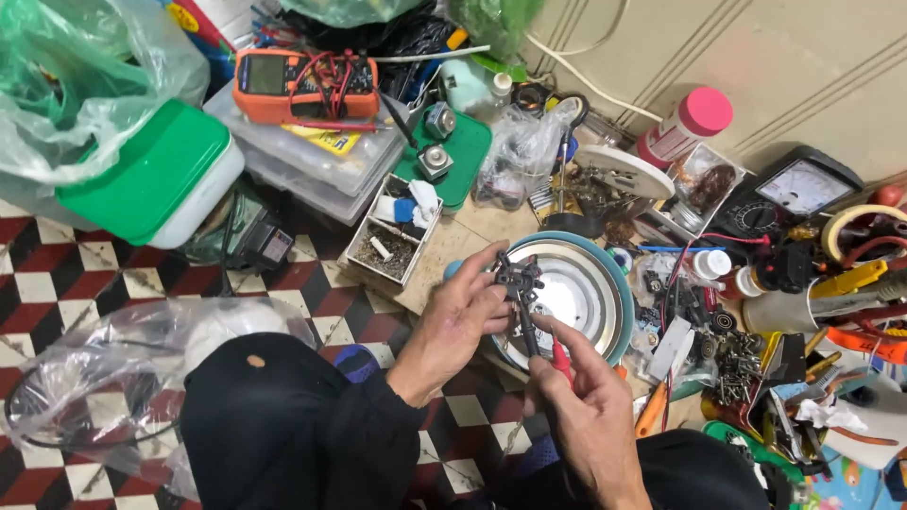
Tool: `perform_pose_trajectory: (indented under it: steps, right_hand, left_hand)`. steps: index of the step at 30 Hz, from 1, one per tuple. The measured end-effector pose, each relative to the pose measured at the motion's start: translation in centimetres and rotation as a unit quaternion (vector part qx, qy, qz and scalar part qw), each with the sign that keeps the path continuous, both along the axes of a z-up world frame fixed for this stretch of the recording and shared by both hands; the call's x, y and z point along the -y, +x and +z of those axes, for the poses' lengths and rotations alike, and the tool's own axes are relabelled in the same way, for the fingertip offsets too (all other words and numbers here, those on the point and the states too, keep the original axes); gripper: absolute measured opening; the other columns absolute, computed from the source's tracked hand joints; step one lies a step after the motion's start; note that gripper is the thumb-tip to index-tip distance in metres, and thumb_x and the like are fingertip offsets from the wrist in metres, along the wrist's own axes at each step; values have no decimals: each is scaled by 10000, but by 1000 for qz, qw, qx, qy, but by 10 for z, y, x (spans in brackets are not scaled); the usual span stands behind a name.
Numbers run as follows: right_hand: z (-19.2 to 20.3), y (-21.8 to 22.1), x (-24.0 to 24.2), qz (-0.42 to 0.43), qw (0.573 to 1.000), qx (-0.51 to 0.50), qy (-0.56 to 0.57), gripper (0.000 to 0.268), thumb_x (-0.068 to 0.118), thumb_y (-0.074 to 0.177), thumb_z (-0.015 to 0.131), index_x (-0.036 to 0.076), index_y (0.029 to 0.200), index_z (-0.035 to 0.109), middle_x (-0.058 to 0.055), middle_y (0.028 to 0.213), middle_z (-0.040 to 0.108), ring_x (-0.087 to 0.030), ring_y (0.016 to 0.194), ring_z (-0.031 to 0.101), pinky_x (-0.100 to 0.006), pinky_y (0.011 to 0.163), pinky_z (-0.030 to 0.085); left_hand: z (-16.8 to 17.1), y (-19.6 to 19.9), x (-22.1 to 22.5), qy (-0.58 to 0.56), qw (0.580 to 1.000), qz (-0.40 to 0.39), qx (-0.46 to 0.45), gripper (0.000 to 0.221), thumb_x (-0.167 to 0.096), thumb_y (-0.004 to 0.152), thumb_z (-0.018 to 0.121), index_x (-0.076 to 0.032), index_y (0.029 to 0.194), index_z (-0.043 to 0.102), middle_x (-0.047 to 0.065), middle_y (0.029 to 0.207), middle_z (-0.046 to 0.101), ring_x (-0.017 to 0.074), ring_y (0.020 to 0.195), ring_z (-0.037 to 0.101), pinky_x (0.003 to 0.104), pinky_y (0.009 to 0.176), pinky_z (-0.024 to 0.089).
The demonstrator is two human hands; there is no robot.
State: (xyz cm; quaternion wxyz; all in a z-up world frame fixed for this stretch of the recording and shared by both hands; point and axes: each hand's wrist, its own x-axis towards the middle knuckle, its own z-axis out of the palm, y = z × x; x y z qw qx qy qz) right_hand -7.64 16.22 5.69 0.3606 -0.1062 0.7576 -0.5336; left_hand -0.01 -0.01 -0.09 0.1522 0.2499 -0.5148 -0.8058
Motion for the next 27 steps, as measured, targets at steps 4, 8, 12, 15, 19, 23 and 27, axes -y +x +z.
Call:
perform_pose_trajectory:
  steps: [4,8,12,15,19,23,27]
  right_hand:
    - [6,3,4,7,1000,-14,22,525,123,994,686,146,1508,790,-182,546,681,-216,543,590,-360,577,495]
    - [-8,0,2,3,1000,4,-21,519,101,999,691,93,1513,769,-206,564,686,-212,543,601,-331,553,493]
    - [-10,0,3,14,999,1,-36,508,118,995,699,94,1499,759,-206,555,667,-183,454,496,-311,464,415]
    - [-11,0,5,17,999,0,-32,511,136,995,698,105,1502,755,-203,558,671,-177,430,486,-302,437,407]
    - [-17,-2,4,34,998,-10,-49,499,142,1010,673,83,1502,730,-186,567,674,-173,431,515,-288,419,435]
    - [-3,2,11,6,1000,6,-2,501,149,995,685,121,1486,776,-189,565,678,-166,461,456,-312,459,379]
    - [-6,0,9,27,999,16,-11,530,163,1005,675,116,1527,751,-181,565,687,-193,517,566,-323,584,446]
  left_hand:
    - [-6,0,-1,20,999,21,-17,638,-259,1058,548,-202,1687,454,267,1562,621,363,1265,756,479,1099,637]
    - [-8,-1,-2,42,999,14,-27,622,-237,1076,525,-200,1689,426,231,1547,619,349,1278,746,465,1118,619]
    - [-9,3,-1,14,999,7,-28,592,-248,1082,526,-237,1668,448,319,1640,510,354,1374,688,492,1140,592]
    - [-8,2,-1,14,999,7,-36,576,-210,1087,524,-225,1658,455,276,1614,556,347,1383,690,489,1133,603]
    - [-15,2,-2,7,999,11,-39,578,-212,1080,529,-239,1652,450,310,1671,506,382,1418,672,512,1128,601]
    - [-19,0,-1,14,1000,13,-6,603,-250,1079,532,-270,1673,432,352,1674,464,455,1362,706,496,1097,625]
    - [-11,2,0,10,1000,10,-19,641,-249,1077,517,-226,1703,386,284,1554,599,343,1291,741,480,1096,637]
